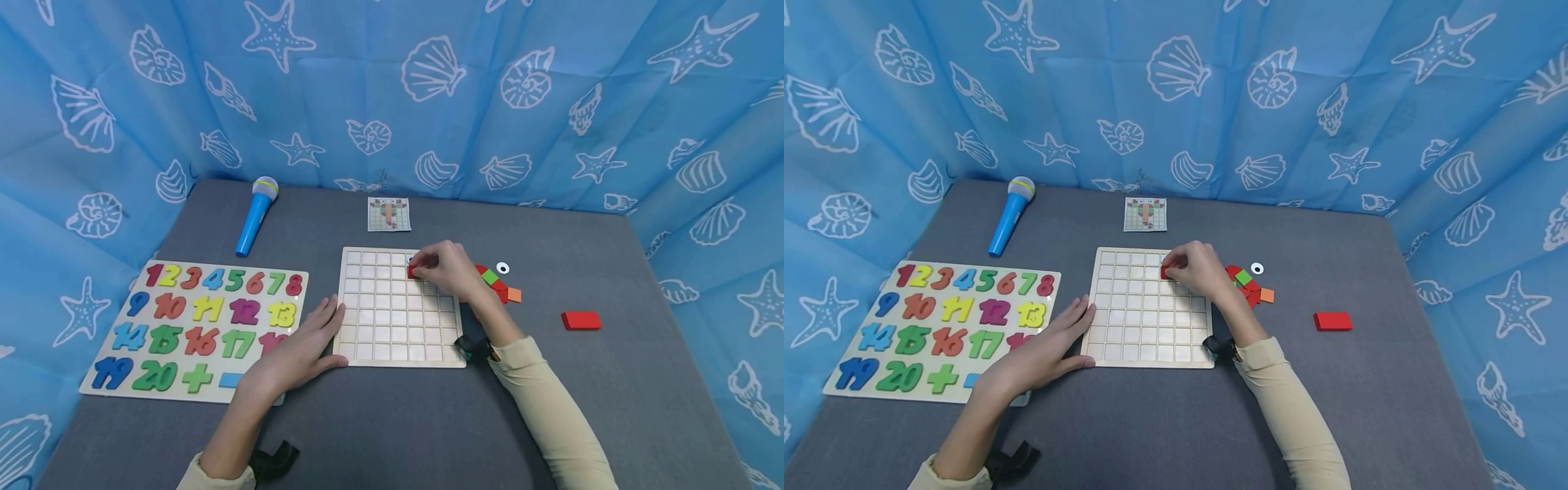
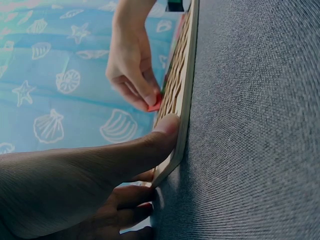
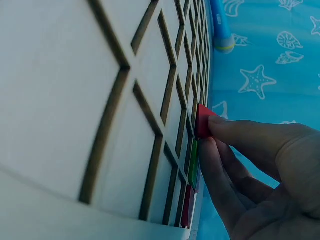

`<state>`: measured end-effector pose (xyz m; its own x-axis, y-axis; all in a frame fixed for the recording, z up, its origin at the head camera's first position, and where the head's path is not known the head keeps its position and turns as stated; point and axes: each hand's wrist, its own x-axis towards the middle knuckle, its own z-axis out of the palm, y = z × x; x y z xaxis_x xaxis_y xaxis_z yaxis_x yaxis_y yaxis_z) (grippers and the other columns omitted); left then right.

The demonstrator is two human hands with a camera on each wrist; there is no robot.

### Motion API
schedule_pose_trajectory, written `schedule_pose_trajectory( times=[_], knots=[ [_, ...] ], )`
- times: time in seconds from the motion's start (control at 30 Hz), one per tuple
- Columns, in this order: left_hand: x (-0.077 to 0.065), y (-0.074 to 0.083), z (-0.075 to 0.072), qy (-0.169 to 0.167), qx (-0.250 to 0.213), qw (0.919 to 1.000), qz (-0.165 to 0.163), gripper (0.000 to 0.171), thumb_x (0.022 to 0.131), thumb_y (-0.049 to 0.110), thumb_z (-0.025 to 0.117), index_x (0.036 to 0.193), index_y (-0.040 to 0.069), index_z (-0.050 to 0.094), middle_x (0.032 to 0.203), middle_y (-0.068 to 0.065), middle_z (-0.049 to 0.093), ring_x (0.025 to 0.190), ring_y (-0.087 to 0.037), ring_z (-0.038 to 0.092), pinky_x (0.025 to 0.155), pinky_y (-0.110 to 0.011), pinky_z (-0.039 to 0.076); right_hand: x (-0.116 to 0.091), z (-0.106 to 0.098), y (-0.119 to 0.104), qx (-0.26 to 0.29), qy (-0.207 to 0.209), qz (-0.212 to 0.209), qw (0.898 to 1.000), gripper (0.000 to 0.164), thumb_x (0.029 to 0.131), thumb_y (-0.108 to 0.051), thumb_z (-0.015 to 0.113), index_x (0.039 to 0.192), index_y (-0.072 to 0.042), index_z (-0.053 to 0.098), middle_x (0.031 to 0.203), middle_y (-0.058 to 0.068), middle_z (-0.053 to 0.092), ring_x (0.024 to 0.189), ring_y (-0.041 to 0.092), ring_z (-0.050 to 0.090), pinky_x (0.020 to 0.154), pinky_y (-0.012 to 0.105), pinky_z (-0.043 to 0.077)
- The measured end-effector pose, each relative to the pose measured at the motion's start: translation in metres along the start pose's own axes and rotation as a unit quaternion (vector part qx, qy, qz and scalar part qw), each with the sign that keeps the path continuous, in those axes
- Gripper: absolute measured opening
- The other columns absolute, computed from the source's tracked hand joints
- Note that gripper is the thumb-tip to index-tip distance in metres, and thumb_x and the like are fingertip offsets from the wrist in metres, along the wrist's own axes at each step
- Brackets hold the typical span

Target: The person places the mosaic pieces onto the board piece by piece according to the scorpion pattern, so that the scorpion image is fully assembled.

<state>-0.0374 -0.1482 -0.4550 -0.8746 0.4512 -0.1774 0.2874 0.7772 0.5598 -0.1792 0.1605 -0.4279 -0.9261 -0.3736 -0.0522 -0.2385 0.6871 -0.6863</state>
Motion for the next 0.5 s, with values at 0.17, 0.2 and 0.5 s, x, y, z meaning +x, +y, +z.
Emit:
schedule_pose_trajectory(
  times=[0.17, 0.2, 0.5],
  knots=[
    [-0.003, 0.016, -0.014, -0.023, 0.008, 0.9996, -0.013, 0.096, 0.097, 0.036, 0.082, 0.17, 0.002, 0.03, 0.181, -0.02, 0.024, 0.169, -0.043, 0.023, 0.13, -0.06, 0.037, -0.002, 0.0, -0.002, -0.025, -0.001, -0.004, 1.0, 0.011, 0.096, -0.009, 0.08, 0.105, -0.006, 0.085, 0.097, 0.012, 0.083, 0.086, 0.021, 0.077, 0.079, 0.038, 0.064],
    [-0.003, 0.017, -0.015, -0.027, 0.01, 0.9995, -0.017, 0.095, 0.097, 0.035, 0.081, 0.17, 0.001, 0.03, 0.181, -0.02, 0.023, 0.169, -0.043, 0.022, 0.13, -0.059, 0.036, -0.002, 0.0, -0.002, -0.03, 0.0, -0.005, 1.0, 0.011, 0.096, -0.009, 0.081, 0.105, -0.005, 0.086, 0.096, 0.012, 0.083, 0.086, 0.021, 0.077, 0.078, 0.037, 0.064],
    [-0.002, 0.015, -0.013, -0.022, 0.011, 0.9997, -0.011, 0.096, 0.097, 0.037, 0.081, 0.17, 0.001, 0.03, 0.181, -0.021, 0.023, 0.169, -0.043, 0.021, 0.131, -0.057, 0.037, -0.006, -0.003, -0.001, -0.033, 0.011, -0.001, 0.999, 0.009, 0.096, -0.011, 0.082, 0.104, -0.008, 0.086, 0.097, 0.01, 0.085, 0.087, 0.021, 0.079, 0.08, 0.04, 0.065]
  ],
)
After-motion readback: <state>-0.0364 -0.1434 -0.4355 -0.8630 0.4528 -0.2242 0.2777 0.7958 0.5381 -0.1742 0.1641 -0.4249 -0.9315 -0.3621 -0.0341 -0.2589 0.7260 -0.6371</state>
